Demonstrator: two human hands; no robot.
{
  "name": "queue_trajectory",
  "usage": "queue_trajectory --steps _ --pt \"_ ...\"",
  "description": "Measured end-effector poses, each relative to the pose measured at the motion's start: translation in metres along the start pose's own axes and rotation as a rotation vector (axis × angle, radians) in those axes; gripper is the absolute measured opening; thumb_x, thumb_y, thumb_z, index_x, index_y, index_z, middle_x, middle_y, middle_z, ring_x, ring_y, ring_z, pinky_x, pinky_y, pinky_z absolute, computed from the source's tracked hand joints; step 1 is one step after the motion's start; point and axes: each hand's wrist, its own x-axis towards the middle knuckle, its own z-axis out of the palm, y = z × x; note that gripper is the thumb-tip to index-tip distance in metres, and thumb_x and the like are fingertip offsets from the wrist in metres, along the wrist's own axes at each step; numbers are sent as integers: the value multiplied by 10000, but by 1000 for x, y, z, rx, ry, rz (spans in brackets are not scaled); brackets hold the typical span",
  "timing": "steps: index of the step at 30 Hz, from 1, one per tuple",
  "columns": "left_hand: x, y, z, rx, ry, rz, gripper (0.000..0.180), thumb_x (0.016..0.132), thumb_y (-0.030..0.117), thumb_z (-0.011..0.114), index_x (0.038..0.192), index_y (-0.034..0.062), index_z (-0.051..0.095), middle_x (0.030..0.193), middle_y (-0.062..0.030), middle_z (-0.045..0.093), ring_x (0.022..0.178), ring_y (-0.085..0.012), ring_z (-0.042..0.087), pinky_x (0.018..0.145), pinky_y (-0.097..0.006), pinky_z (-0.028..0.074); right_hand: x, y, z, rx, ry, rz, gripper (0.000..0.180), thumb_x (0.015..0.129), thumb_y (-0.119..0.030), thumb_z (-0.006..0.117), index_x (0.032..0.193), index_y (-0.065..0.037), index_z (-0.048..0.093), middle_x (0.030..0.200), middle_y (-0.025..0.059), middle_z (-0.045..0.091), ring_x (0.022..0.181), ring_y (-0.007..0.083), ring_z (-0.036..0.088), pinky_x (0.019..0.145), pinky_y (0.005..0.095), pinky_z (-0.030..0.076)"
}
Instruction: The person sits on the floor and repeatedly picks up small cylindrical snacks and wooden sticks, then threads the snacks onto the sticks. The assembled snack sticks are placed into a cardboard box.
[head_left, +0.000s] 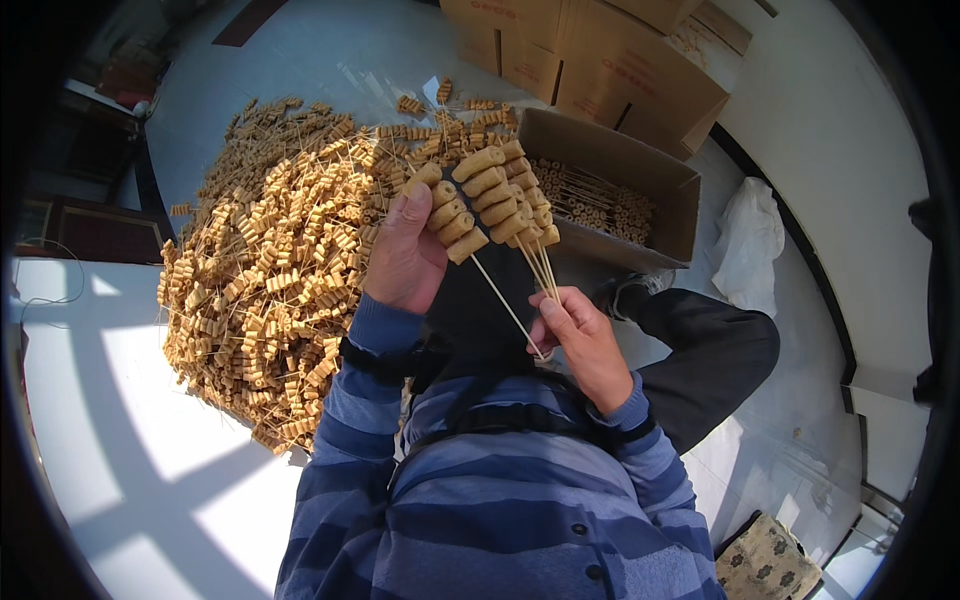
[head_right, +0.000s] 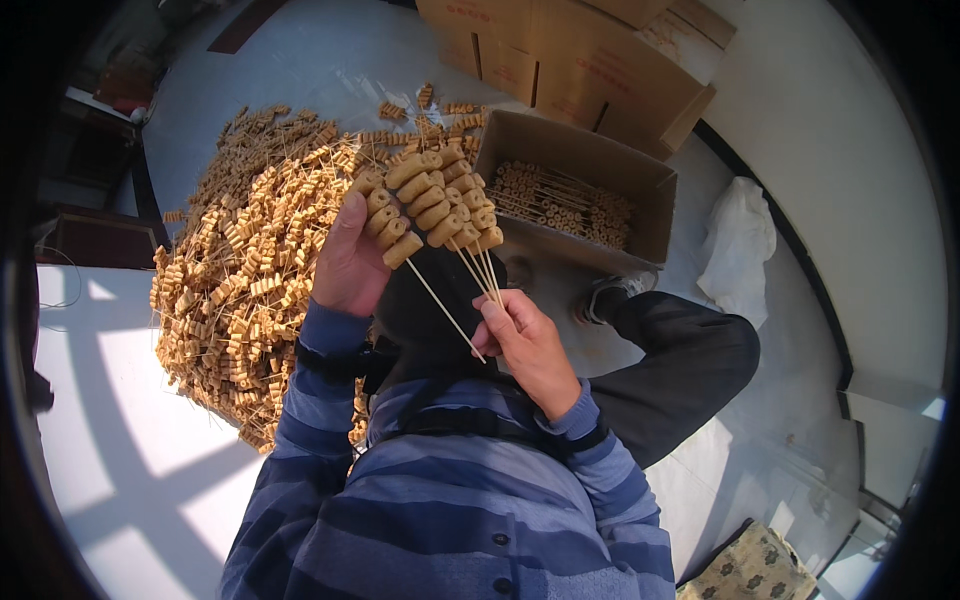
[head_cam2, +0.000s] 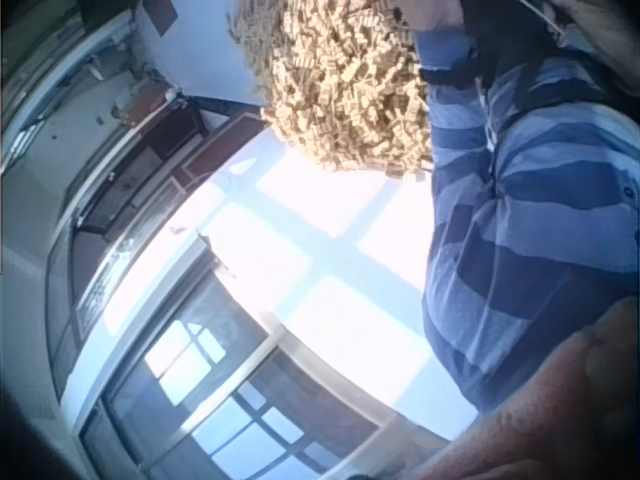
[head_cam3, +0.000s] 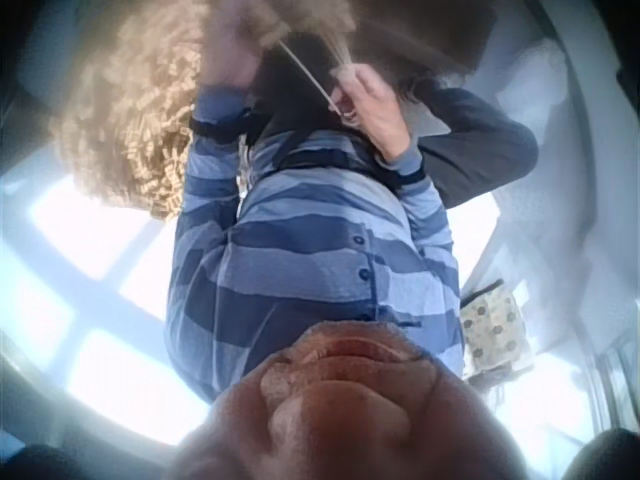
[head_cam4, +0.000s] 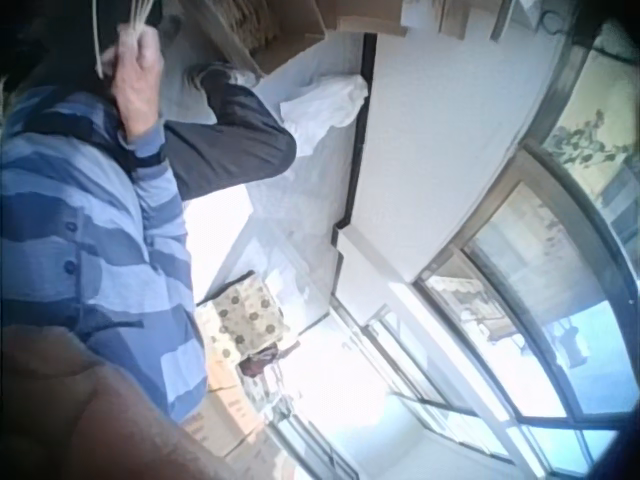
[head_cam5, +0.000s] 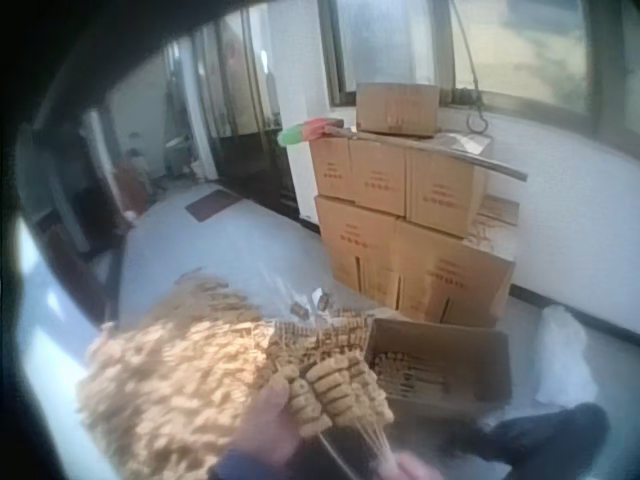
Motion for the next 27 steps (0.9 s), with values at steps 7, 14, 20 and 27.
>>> queue_trajectory --steps 7,14,20,27 --pt "-4 -18 20 33 -69 65 601 1031 436 528 1463 41 389 1426 -129 510 1241 -232 557 942 -342 512 -3 2 -8 85 -18 50 278 1069 -290 507 1148 -32 572 707 20 587 630 109 591 608 235 467" --pt "-3 -35 25 -92 -84 71 572 1052 402 489 1493 58 369 1463 -147 488 1282 -272 542 978 -374 507 -4 4 -9 81 -138 96 274 1075 -293 490 1153 -43 569 639 10 530 543 96 516 538 227 435" --pt "-5 -44 20 -176 66 140 562 1045 392 510 1477 52 395 1420 -150 523 1291 -285 538 1088 -448 450 -9 1 -4 5 -145 133 266 1080 -285 467 1179 -63 575 651 11 570 544 83 543 524 210 438" --pt "-11 -47 18 -384 -28 -19 660 1045 521 414 1459 7 414 1411 -181 543 1292 -336 543 1096 -481 444 -15 -3 0 -49 -233 253 262 1078 -267 454 1187 -50 552 726 53 663 596 104 638 541 211 479"
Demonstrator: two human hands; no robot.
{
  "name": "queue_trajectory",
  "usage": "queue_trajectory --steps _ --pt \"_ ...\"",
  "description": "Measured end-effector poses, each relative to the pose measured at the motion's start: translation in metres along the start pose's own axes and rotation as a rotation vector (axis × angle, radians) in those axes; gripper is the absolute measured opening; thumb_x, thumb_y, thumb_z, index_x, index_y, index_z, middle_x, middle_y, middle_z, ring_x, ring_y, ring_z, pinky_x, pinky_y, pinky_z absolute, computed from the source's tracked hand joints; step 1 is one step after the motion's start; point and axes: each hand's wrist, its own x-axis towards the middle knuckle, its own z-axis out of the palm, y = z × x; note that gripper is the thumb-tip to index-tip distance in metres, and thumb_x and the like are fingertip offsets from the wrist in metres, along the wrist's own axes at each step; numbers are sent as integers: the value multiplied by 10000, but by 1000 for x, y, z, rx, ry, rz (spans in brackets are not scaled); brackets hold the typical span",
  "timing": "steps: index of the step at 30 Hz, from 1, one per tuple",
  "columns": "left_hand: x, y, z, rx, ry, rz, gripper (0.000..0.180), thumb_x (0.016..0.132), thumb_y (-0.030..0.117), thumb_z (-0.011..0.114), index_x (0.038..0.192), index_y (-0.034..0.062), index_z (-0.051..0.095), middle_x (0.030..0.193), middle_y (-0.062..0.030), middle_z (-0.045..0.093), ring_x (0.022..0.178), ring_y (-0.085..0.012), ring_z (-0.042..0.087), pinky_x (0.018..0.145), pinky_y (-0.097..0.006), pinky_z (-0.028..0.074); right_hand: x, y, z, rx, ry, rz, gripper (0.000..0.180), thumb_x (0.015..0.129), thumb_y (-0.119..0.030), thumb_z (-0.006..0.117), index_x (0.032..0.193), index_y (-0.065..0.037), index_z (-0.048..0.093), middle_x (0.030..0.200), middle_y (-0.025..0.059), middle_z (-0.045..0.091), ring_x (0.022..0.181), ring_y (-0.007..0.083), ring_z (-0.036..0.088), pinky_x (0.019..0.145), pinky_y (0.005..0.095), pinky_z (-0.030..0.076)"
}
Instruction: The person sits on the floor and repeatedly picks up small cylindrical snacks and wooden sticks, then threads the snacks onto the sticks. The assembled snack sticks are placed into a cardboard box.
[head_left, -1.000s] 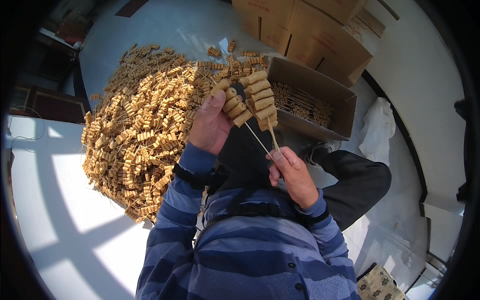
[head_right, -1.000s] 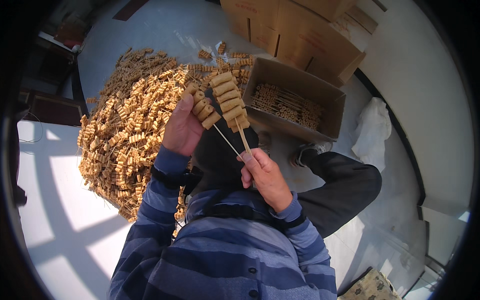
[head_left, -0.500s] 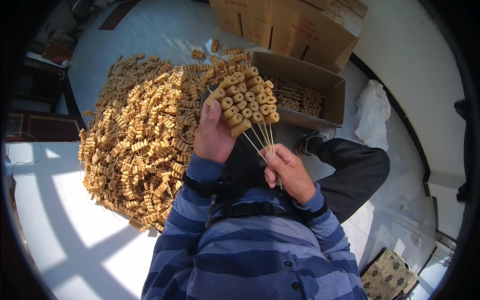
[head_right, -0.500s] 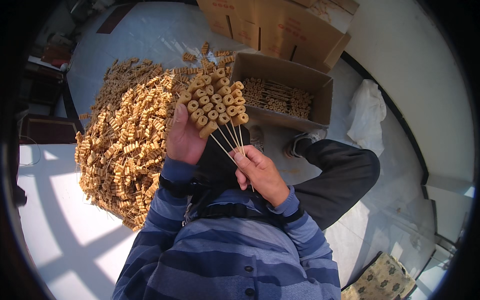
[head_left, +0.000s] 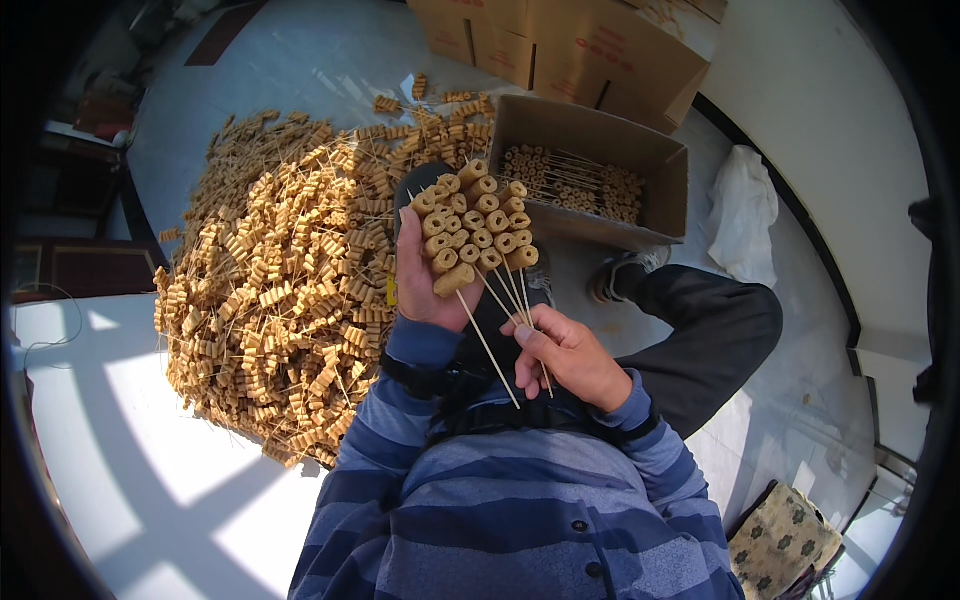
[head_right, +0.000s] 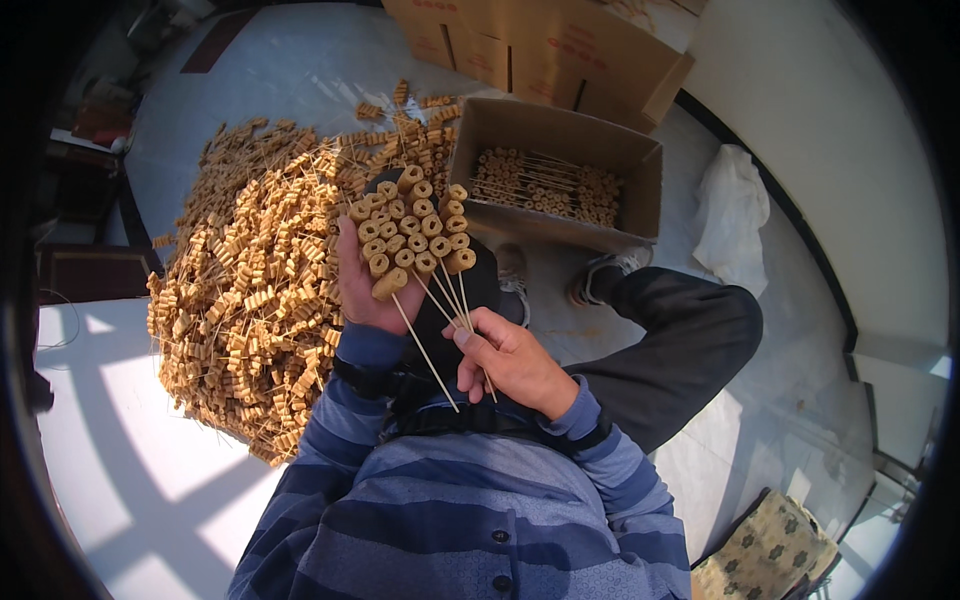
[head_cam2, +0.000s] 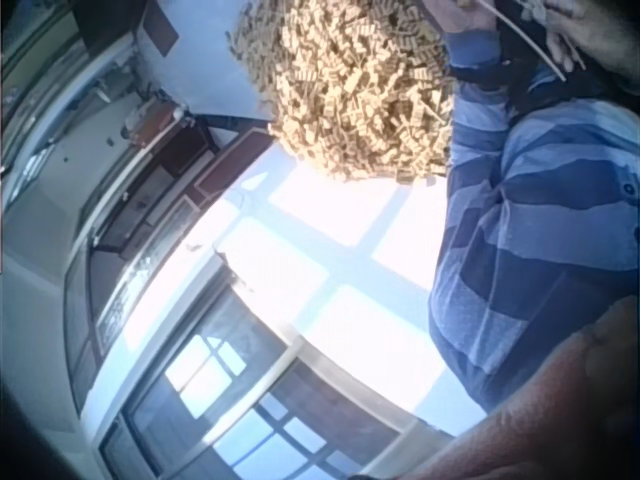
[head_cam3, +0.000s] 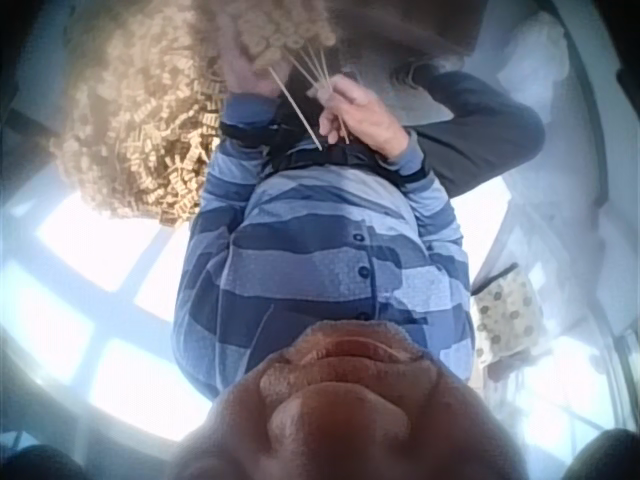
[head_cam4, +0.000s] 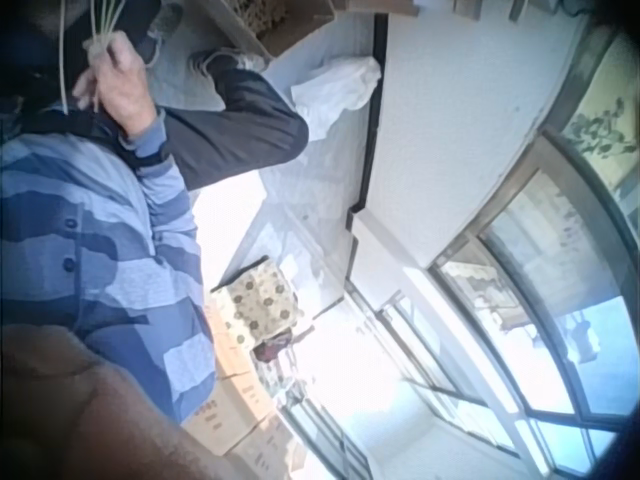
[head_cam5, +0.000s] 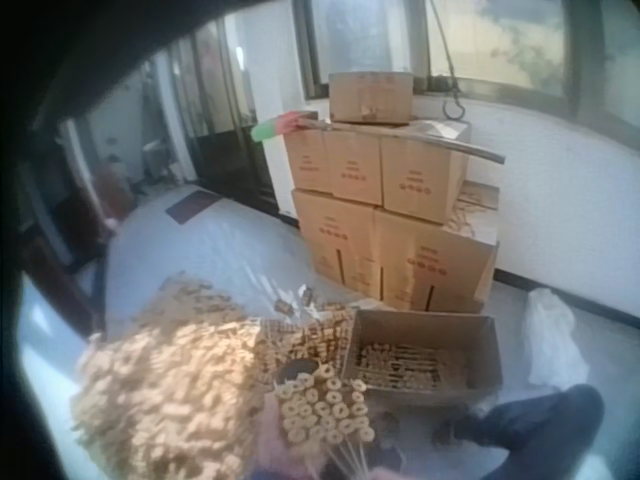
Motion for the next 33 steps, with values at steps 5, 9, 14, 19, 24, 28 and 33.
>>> queue_trajectory --steps 5,9,14,19,24,28,33 --pt "-3 0 -3 34 12 -10 689 997 579 462 1412 30 496 1377 -166 574 1260 -349 557 1088 -508 438 1 6 1 -44 -11 7 291 1082 -273 438 1244 -55 542 825 53 683 636 87 637 556 197 476" --pt "-5 3 -5 -20 -23 -18 716 992 568 478 1420 -6 469 1349 -197 584 1227 -350 587 1045 -508 484 -2 11 2 -115 -24 -14 330 1087 -278 424 1297 -45 526 944 76 676 755 95 647 627 222 504" --pt "-6 3 -7 7 -11 -19 707 987 560 493 1400 -13 480 1313 -204 600 1190 -357 604 1015 -516 505 0 18 5 -132 -5 -159 345 1086 -234 413 1336 -14 503 1010 71 638 916 125 621 809 259 514" --pt "-4 0 -8 -37 109 9 701 983 565 500 1371 -19 497 1287 -206 611 1146 -354 623 978 -508 530 4 23 2 -100 65 -214 397 1099 -306 390 1332 -10 517 1030 76 643 1009 145 611 901 274 490" --pt "-7 0 -7 8 79 -21 722 975 591 498 1362 -19 501 1271 -209 615 1144 -359 625 988 -491 519 2 13 -8 -104 83 -138 462 1101 -387 348 1354 -36 509 972 81 672 917 131 635 838 259 503" --pt "-8 -2 -6 -2 112 -41 736 964 604 510 1358 -17 504 1254 -197 620 1141 -357 624 987 -500 515 0 6 -12 -84 23 -58 471 1101 -398 344 1358 -36 500 859 66 677 776 113 645 724 238 511" --pt "-7 -4 -12 1 98 -61 744 951 611 530 1367 -4 503 1284 -184 610 1167 -349 612 994 -505 509 1 5 -15 -53 -63 -19 496 1101 -414 329 1366 -27 489 823 76 691 715 109 645 663 228 506"
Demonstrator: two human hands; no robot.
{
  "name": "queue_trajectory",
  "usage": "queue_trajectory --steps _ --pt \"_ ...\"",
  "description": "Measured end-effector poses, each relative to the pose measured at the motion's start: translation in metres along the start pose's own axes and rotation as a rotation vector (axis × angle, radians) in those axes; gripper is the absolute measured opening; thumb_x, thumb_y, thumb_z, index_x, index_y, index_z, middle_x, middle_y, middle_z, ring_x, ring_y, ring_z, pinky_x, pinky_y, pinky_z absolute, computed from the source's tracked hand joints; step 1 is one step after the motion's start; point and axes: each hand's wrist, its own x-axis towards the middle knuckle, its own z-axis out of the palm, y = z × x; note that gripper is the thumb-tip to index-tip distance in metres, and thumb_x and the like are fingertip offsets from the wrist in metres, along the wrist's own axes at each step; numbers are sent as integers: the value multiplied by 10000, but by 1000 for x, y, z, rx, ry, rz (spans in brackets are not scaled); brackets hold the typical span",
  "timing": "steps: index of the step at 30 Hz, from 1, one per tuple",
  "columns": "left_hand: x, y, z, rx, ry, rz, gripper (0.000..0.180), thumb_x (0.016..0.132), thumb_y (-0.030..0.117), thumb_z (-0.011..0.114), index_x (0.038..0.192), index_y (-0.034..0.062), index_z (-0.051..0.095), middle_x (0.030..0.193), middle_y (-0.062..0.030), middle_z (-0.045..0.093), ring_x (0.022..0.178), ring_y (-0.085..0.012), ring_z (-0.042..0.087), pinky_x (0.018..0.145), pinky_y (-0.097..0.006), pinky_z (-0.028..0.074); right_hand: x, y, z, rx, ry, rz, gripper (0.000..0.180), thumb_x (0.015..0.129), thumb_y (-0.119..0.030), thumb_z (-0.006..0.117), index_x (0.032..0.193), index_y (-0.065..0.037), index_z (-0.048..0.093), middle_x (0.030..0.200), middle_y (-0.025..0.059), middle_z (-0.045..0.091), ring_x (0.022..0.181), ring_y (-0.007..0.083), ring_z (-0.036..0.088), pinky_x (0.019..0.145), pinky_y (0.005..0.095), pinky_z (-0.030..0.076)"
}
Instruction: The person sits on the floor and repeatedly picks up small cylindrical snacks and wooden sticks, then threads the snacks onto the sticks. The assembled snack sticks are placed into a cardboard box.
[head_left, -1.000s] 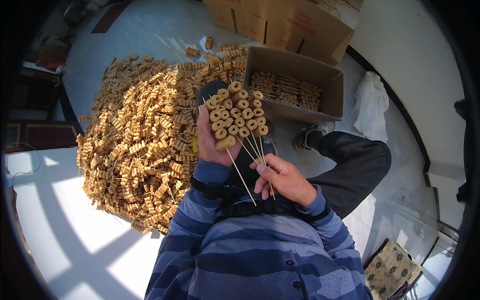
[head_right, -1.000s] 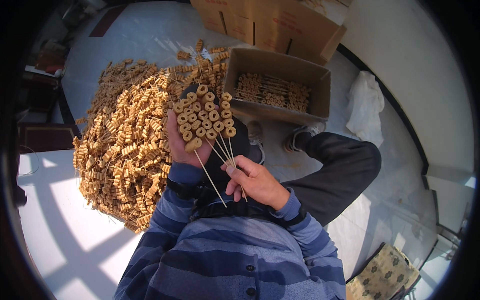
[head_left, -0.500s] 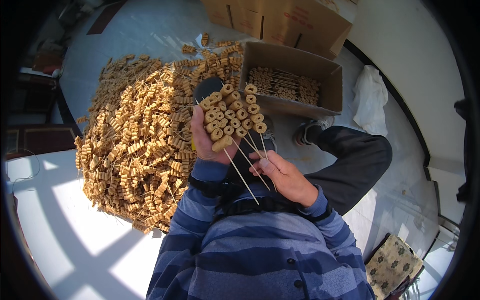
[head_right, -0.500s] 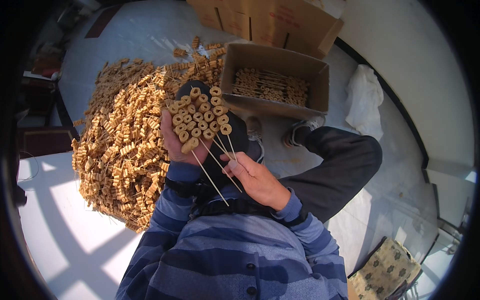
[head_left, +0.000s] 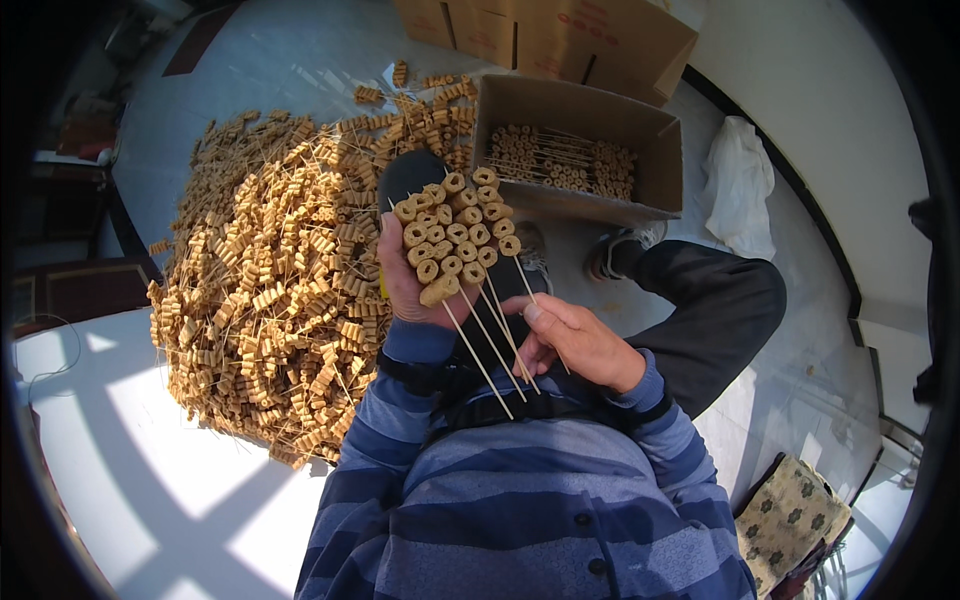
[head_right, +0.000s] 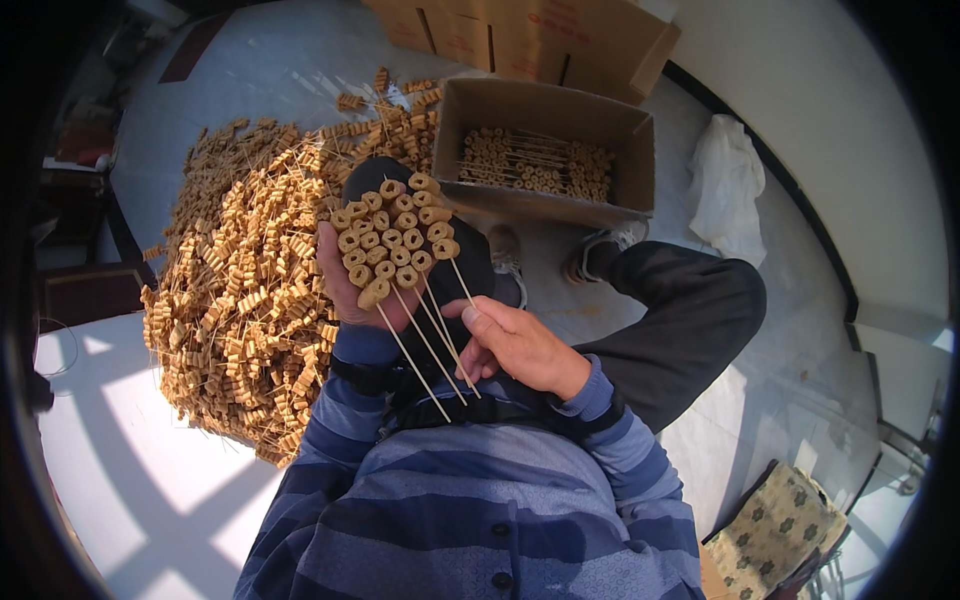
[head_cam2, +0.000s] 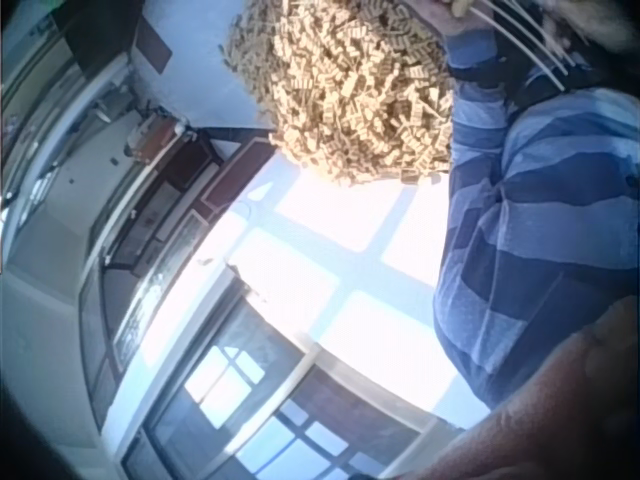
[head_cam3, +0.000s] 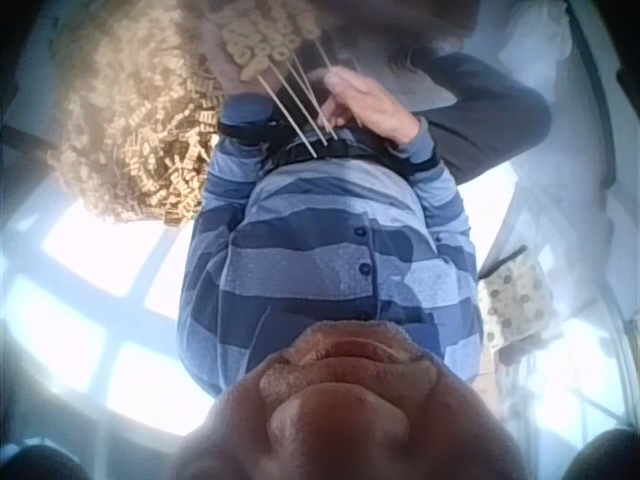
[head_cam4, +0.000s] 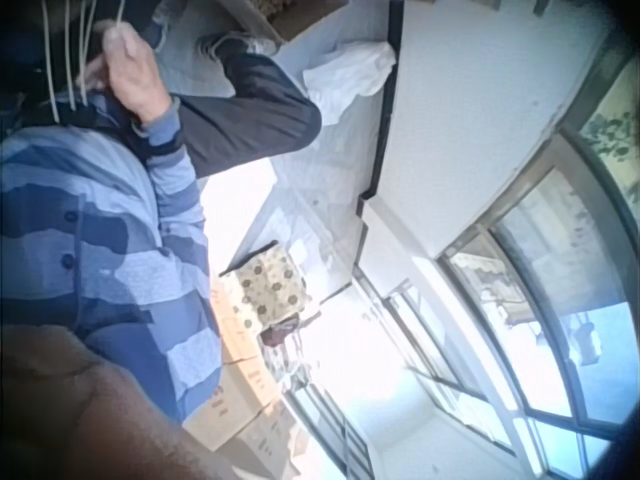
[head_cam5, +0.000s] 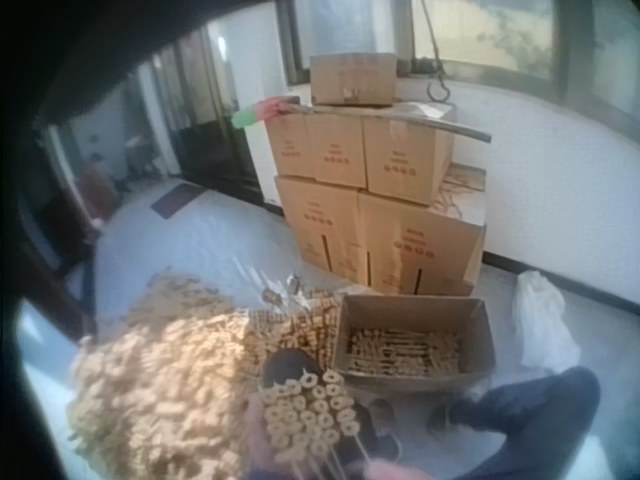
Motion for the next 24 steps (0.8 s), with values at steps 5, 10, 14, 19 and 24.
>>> queue_trajectory --steps 5,10,14,19,24 --pt "2 0 -3 69 45 -63 897 906 711 511 1467 17 413 1440 -226 484 1322 -403 493 1096 -591 415 0 -3 -6 -27 -104 45 544 1098 -443 311 1415 -26 458 845 85 716 684 99 638 631 208 496" --pt "3 -2 -1 -45 -120 -186 920 894 707 535 1464 -3 396 1398 -244 508 1288 -421 521 1101 -595 419 -1 -4 -12 -32 -133 74 564 1093 -462 309 1438 -38 447 875 83 722 699 100 653 618 200 486" --pt "6 -1 -4 -70 -142 -176 906 903 695 535 1451 -14 406 1353 -247 542 1252 -410 553 1074 -572 453 3 -2 -11 -49 -100 91 587 1068 -479 403 1461 -43 431 1107 148 690 936 171 684 773 272 530" --pt "11 -3 -5 136 -111 -58 888 918 706 490 1469 15 400 1364 -218 552 1243 -398 564 1081 -547 451 2 -17 -2 -644 492 -340 849 908 -538 671 1500 -13 364 1434 256 459 1338 363 474 1098 440 396" --pt "9 -19 4 308 -60 -7 765 995 595 459 1464 -6 397 1383 -176 552 1231 -288 587 1043 -405 495 21 -33 28 -944 664 -649 895 885 -493 710 1521 -7 312 1525 244 349 1424 395 337 1156 492 290"
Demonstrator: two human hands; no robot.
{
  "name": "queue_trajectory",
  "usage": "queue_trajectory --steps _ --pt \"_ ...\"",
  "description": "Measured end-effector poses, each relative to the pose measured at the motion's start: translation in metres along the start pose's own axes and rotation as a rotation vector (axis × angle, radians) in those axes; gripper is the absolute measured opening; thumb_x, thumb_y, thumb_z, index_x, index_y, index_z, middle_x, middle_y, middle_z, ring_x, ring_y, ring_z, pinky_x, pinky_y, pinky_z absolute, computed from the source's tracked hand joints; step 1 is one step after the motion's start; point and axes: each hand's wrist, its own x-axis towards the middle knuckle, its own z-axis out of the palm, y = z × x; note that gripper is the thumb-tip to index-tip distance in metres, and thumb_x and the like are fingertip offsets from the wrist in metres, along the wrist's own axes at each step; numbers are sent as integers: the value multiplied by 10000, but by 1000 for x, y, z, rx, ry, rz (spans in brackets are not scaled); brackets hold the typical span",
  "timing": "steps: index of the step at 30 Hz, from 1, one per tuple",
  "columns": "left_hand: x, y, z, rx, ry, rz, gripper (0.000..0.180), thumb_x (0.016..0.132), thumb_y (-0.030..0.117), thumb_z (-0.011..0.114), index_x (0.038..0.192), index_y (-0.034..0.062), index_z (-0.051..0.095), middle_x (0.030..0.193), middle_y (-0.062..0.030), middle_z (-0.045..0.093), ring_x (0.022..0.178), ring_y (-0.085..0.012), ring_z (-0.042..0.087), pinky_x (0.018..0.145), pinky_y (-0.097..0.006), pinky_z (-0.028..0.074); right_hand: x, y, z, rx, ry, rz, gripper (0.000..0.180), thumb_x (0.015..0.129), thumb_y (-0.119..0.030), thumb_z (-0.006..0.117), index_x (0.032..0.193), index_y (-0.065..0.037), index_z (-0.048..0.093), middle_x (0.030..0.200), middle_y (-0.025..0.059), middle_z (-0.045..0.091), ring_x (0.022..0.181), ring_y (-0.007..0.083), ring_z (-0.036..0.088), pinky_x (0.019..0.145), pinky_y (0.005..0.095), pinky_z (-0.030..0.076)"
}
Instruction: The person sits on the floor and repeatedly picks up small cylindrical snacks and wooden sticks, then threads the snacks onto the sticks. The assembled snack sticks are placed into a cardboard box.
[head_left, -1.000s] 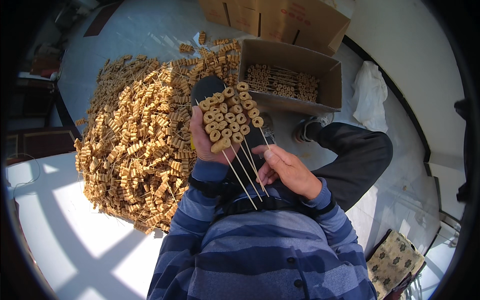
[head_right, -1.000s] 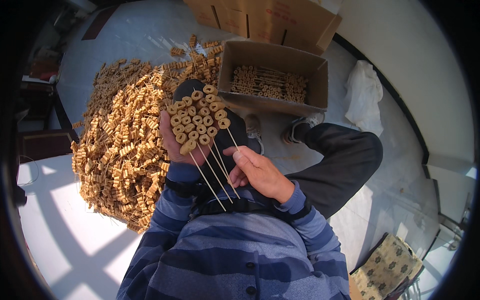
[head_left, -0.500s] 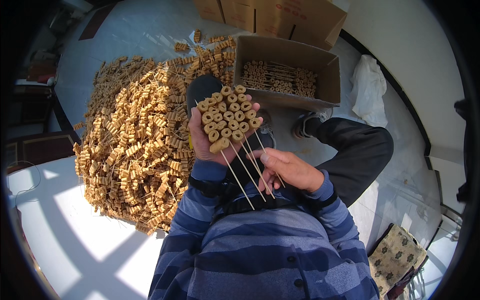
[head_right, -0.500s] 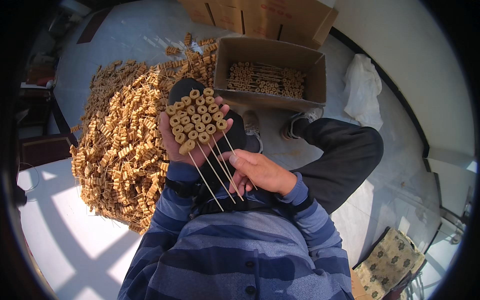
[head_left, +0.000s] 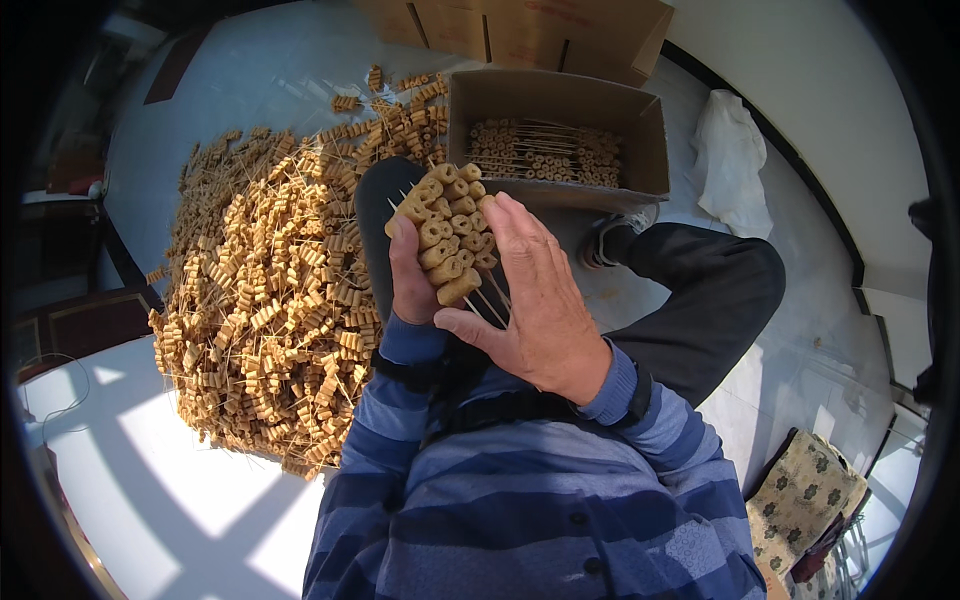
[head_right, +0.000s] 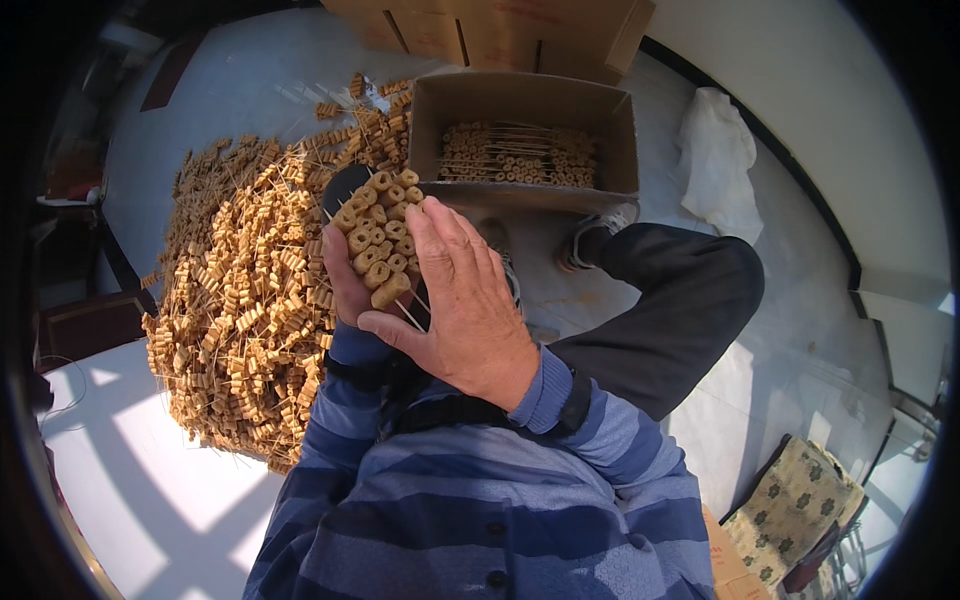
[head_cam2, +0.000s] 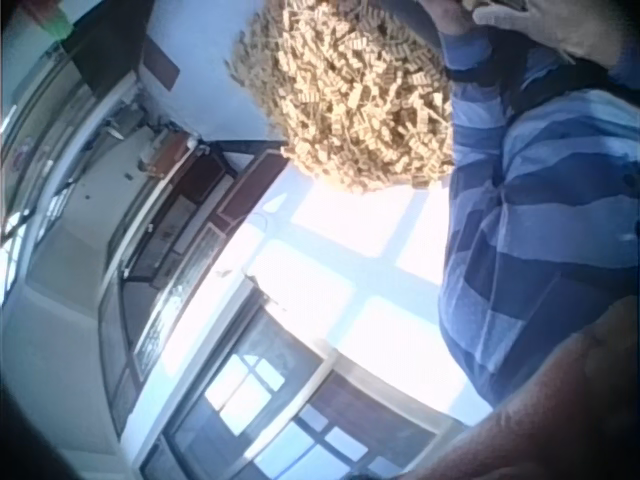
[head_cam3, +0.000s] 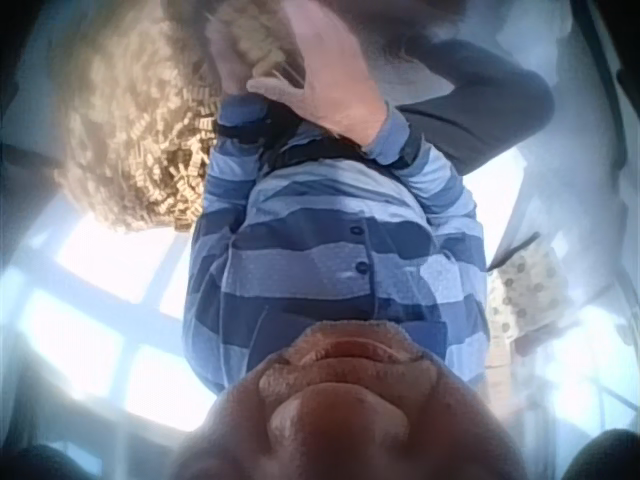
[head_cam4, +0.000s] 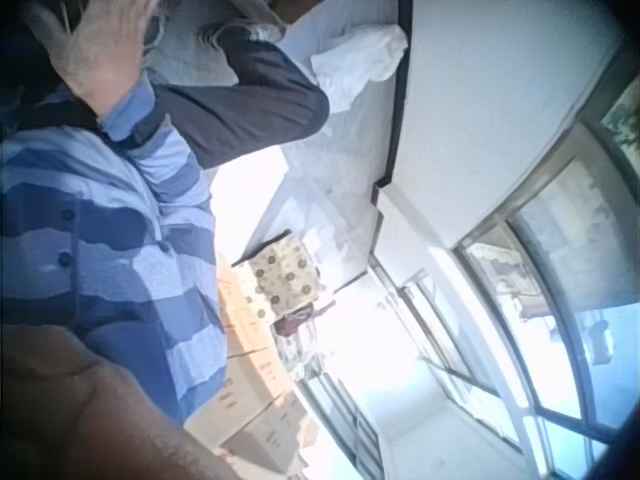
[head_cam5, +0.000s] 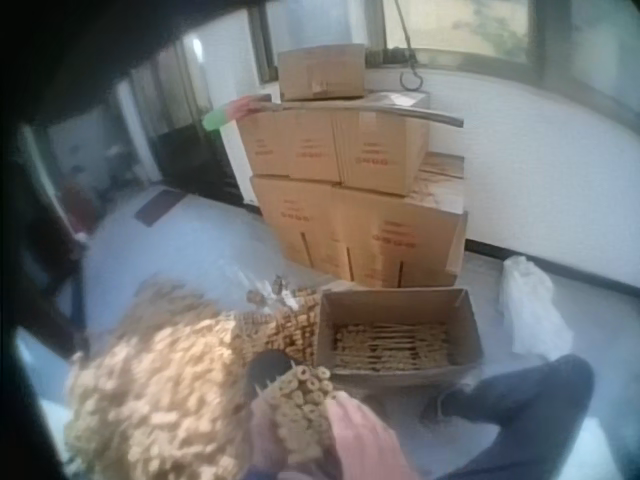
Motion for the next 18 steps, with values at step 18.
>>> queue_trajectory --steps 18 --pt "86 4 52 557 -300 -232 904 818 316 697 1538 26 234 1423 -141 450 1323 -249 469 1107 -388 402 10 76 -17 187 139 184 744 969 -415 603 1504 21 324 1517 263 353 1408 409 353 1172 465 292"
